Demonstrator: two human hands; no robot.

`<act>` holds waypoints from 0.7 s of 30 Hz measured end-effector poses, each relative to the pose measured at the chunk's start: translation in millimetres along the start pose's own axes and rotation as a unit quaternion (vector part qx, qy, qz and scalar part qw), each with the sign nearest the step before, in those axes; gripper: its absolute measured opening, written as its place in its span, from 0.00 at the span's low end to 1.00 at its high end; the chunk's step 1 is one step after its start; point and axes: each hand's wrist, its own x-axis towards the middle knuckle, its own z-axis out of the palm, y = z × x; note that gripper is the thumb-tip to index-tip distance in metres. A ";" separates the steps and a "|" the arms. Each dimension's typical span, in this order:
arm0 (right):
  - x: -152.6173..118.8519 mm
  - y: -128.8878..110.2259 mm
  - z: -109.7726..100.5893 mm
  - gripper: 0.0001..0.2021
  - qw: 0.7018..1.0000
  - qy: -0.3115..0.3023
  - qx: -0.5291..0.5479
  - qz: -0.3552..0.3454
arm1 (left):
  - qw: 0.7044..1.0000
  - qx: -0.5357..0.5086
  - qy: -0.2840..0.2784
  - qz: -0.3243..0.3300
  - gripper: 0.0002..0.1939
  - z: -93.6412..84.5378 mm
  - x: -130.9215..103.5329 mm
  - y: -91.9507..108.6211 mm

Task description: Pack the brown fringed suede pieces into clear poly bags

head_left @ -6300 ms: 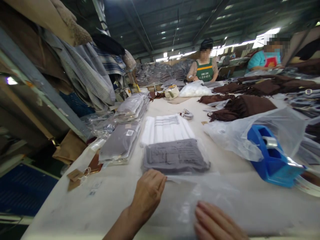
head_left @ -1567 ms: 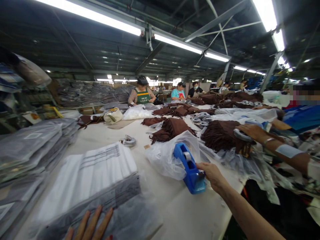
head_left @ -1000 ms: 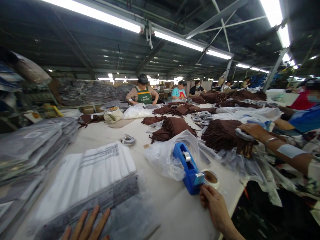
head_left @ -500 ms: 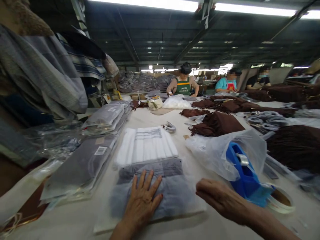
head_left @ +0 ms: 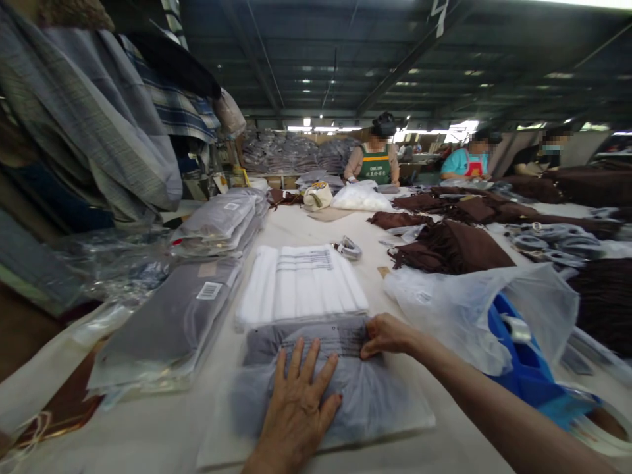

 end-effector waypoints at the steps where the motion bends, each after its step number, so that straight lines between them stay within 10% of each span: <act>1: -3.6 3.2 -1.7 0.12 0.999 0.029 -0.011 0.015 | 1.000 -0.001 -0.002 -0.003 0.32 -0.1 -0.4 -0.2; 6: -54.7 -9.9 18.4 0.13 0.978 0.197 -0.064 0.034 | 1.000 -0.013 -0.013 -0.007 0.31 1.5 -0.9 1.7; 13: -90.5 -27.8 104.7 0.27 0.940 0.251 -0.184 -0.142 | 0.998 -0.008 -0.068 0.015 0.27 -10.4 -3.7 -24.2; 21: -103.5 -37.1 84.4 0.24 0.960 0.232 -0.095 -0.121 | 0.992 0.040 -0.103 -0.061 0.25 13.7 -86.3 -101.0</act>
